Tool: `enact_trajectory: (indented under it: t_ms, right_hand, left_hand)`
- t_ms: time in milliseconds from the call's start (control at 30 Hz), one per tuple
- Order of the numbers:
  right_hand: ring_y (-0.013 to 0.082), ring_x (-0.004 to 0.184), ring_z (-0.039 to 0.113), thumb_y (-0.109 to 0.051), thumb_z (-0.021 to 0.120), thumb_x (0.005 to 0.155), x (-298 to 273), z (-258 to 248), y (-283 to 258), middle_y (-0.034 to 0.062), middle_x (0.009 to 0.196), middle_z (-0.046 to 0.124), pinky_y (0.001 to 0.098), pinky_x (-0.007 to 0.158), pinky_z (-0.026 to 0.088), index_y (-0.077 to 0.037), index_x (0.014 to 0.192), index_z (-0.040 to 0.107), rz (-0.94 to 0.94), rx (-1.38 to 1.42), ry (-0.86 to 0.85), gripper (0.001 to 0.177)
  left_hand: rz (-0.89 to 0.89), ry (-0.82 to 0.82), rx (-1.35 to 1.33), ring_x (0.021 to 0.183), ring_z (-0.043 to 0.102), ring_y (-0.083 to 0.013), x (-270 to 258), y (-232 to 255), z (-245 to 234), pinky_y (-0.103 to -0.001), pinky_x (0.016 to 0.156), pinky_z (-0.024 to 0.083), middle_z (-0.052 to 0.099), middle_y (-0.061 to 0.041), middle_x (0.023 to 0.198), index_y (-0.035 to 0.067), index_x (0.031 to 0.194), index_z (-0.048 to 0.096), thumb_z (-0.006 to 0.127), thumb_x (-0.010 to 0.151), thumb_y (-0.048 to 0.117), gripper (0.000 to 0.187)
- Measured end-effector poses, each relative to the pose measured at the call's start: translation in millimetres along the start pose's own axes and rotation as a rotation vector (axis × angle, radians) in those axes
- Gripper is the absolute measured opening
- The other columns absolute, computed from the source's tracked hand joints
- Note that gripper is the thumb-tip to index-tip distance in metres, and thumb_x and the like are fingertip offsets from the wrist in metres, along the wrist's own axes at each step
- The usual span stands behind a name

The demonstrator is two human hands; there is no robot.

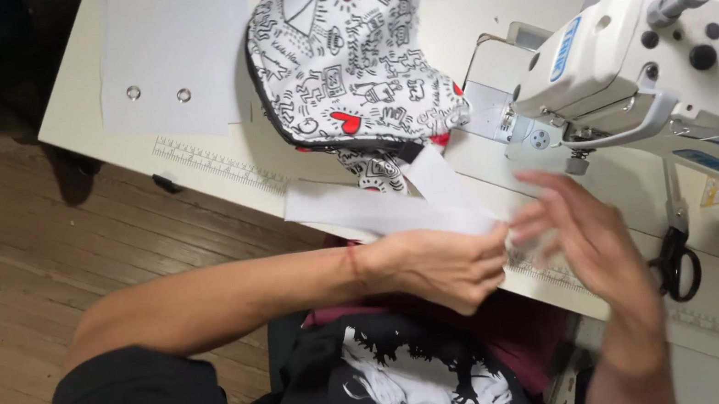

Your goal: Trimming and preparing a patterned fabric bag for sewing at a workstation using scissors.

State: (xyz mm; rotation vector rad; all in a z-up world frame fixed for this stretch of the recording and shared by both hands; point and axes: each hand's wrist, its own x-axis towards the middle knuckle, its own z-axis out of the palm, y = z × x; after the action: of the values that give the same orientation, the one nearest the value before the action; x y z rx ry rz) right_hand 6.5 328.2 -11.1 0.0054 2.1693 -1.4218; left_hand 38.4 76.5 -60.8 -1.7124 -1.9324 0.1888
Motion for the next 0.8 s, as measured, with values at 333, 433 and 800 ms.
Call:
enact_trajectory:
  t_ms: [333, 433, 800]
  right_hand:
    - [0.0235, 0.071, 0.074, -0.038, 0.106, 0.089, 59.3, 85.3, -22.5, 0.0179, 0.097, 0.083, 0.0377, 0.064, 0.058, -0.008, 0.152, 0.048, -0.256, -0.253, 0.041, 0.09]
    - [0.0192, 0.081, 0.07, -0.041, 0.109, 0.086, 57.4, 89.9, -7.3, 0.0147, 0.107, 0.081, 0.0315, 0.07, 0.053, -0.011, 0.153, 0.045, -0.328, -0.221, 0.106, 0.098]
    - [0.0197, 0.079, 0.083, -0.002, 0.097, 0.089, 53.8, 84.8, 27.0, 0.0149, 0.104, 0.082, 0.0294, 0.063, 0.072, -0.018, 0.155, 0.045, -0.195, 0.524, -0.135, 0.086]
  left_hand:
    - [0.066, 0.335, -0.267, 0.09, 0.071, -0.0431, 26.2, 57.4, 50.4, -0.066, 0.095, 0.059, 0.076, -0.02, 0.094, 0.001, 0.087, 0.082, 0.06, 0.092, 0.001, 0.023]
    - [-0.014, 0.406, -0.266, 0.091, 0.07, -0.0451, 25.0, 56.7, 23.4, -0.064, 0.098, 0.06, 0.073, -0.02, 0.092, 0.0, 0.087, 0.081, 0.06, 0.094, -0.003, 0.022]
    - [-0.602, 0.8, -0.521, 0.098, 0.076, -0.0319, -11.8, 71.9, -59.0, -0.044, 0.085, 0.064, 0.076, -0.013, 0.111, 0.004, 0.106, 0.081, 0.066, 0.108, 0.013, 0.018]
